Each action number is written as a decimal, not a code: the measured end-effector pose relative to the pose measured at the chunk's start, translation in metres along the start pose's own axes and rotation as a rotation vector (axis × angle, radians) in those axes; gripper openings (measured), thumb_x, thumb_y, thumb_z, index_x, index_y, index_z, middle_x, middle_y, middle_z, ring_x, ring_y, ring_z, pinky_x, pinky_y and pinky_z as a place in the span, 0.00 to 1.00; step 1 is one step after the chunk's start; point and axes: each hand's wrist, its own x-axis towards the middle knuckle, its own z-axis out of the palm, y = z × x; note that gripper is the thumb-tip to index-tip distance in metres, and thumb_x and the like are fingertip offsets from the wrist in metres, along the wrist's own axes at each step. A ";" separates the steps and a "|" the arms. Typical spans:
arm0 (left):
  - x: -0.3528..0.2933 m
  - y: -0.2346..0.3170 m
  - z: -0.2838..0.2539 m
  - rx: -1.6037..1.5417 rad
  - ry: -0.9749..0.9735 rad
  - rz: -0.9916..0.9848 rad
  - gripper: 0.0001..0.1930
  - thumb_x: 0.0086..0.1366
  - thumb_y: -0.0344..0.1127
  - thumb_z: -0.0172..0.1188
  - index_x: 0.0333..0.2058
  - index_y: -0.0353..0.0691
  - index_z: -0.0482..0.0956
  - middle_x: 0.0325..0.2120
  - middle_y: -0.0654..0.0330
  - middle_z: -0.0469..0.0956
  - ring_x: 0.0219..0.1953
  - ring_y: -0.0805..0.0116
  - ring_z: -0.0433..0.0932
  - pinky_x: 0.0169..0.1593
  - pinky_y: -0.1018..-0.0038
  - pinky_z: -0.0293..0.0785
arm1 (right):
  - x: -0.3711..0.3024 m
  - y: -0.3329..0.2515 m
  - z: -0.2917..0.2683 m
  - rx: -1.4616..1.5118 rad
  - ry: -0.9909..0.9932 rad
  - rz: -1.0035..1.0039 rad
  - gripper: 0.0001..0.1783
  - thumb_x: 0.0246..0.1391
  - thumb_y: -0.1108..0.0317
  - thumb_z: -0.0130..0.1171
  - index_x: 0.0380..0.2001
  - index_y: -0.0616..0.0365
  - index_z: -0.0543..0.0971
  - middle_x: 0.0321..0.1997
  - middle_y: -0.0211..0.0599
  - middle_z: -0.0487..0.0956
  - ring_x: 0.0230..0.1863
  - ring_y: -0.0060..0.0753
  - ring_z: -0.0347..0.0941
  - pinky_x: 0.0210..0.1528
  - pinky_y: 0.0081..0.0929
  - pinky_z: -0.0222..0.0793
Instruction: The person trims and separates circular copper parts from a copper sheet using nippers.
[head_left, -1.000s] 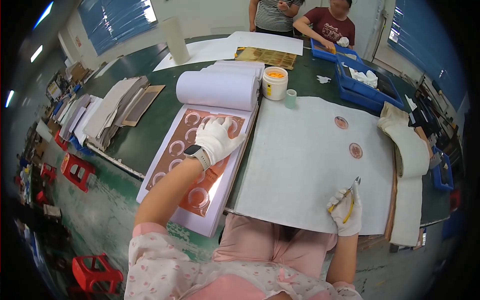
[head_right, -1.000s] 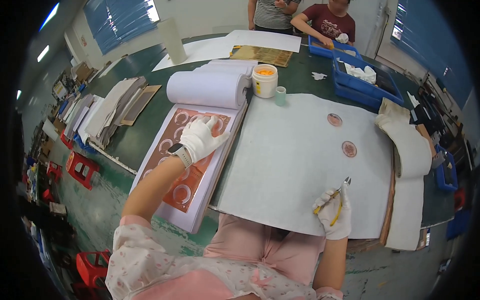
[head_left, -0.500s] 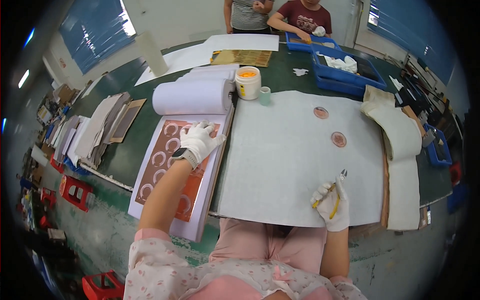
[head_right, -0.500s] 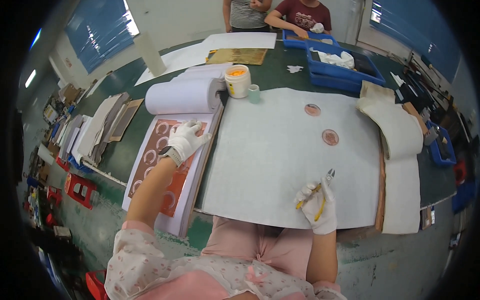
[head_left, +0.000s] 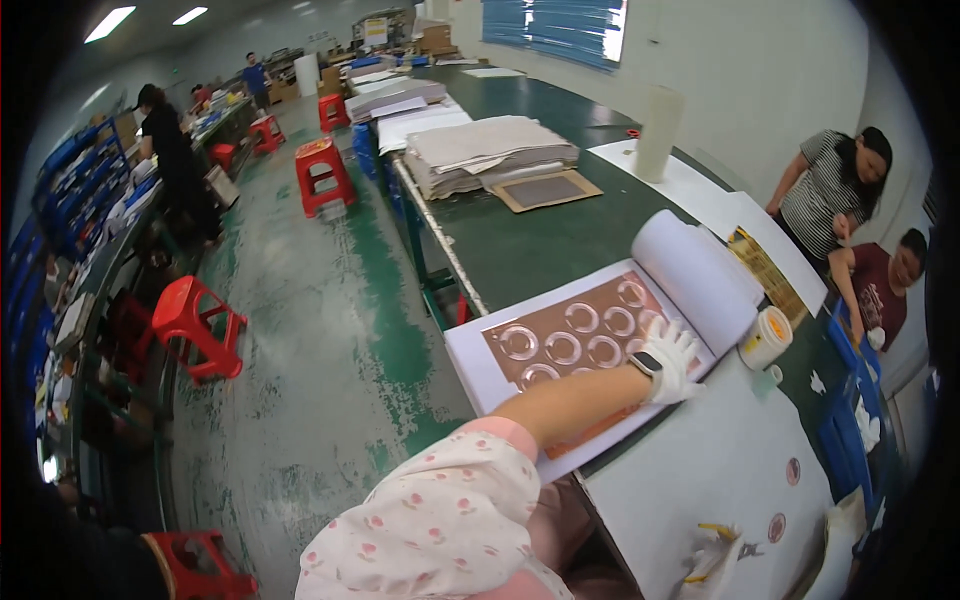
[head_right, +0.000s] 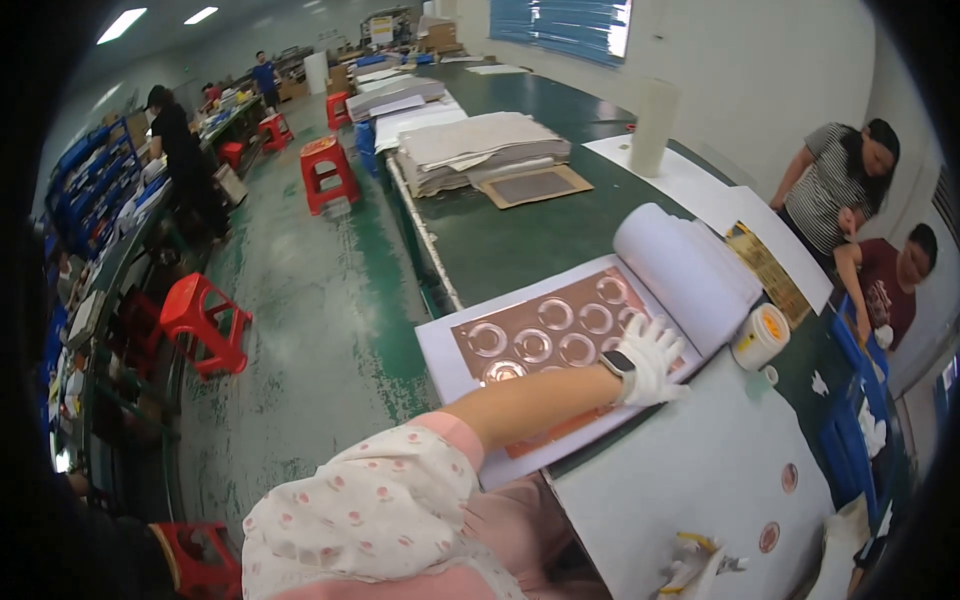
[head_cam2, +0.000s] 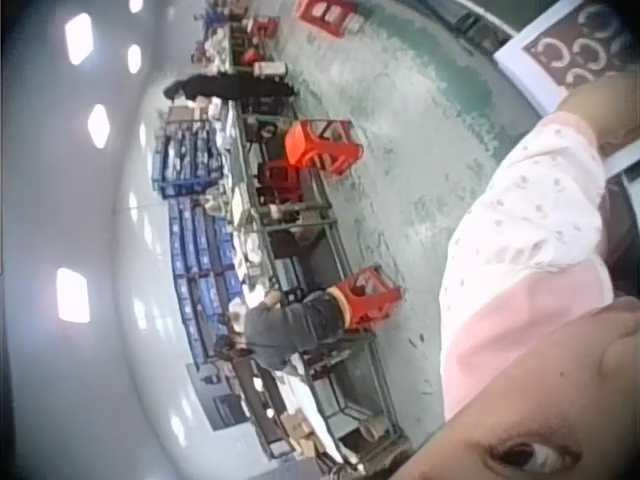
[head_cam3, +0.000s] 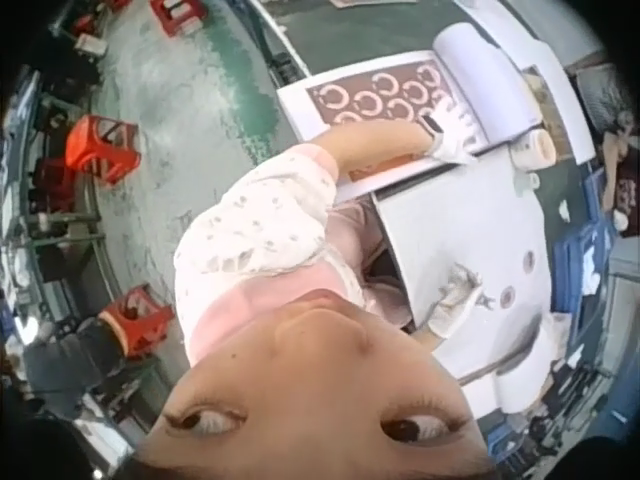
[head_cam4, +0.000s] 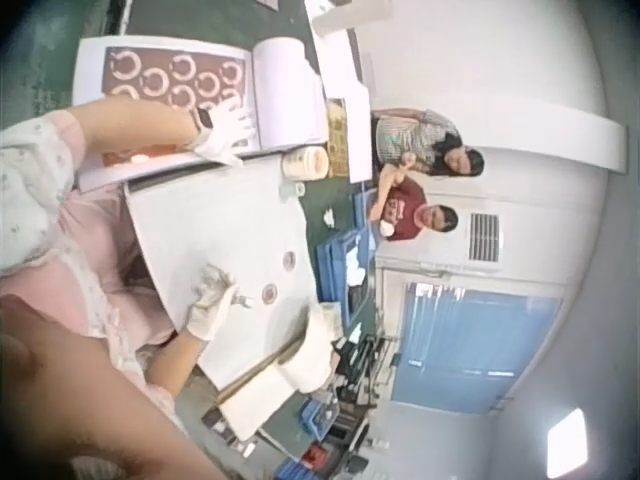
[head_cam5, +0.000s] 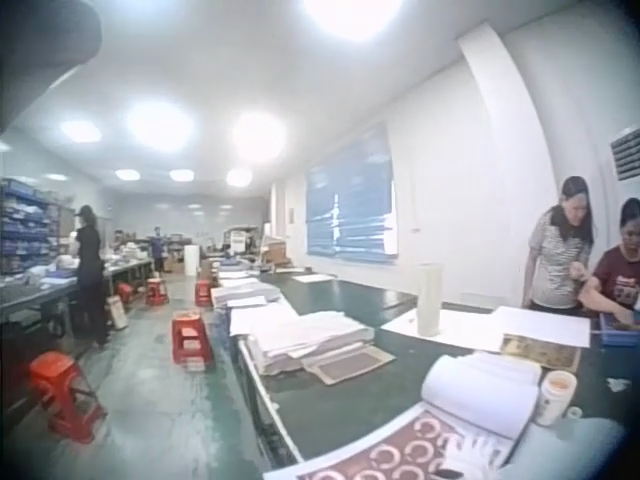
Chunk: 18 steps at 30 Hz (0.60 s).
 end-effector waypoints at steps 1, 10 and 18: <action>0.002 0.002 0.002 -0.011 -0.019 -0.019 0.43 0.53 0.64 0.43 0.57 0.32 0.55 0.57 0.47 0.55 0.62 0.50 0.47 0.61 0.51 0.37 | 0.011 -0.002 0.011 -0.005 -0.004 0.007 0.20 0.55 0.54 0.49 0.46 0.55 0.69 0.49 0.42 0.68 0.49 0.30 0.65 0.55 0.29 0.59; 0.016 -0.018 0.003 -0.015 0.306 -0.128 0.29 0.44 0.56 0.56 0.33 0.33 0.74 0.36 0.45 0.70 0.42 0.50 0.67 0.48 0.58 0.60 | 0.177 -0.026 0.182 -0.579 0.073 -0.619 0.09 0.53 0.65 0.53 0.30 0.59 0.75 0.25 0.26 0.72 0.25 0.16 0.65 0.28 0.17 0.62; 0.032 0.017 0.004 0.151 -0.077 -0.140 0.42 0.53 0.60 0.44 0.58 0.32 0.51 0.59 0.51 0.52 0.63 0.51 0.43 0.62 0.55 0.33 | 0.224 -0.025 0.184 -0.970 0.177 -0.642 0.16 0.52 0.59 0.54 0.33 0.64 0.74 0.31 0.46 0.77 0.35 0.39 0.75 0.38 0.27 0.68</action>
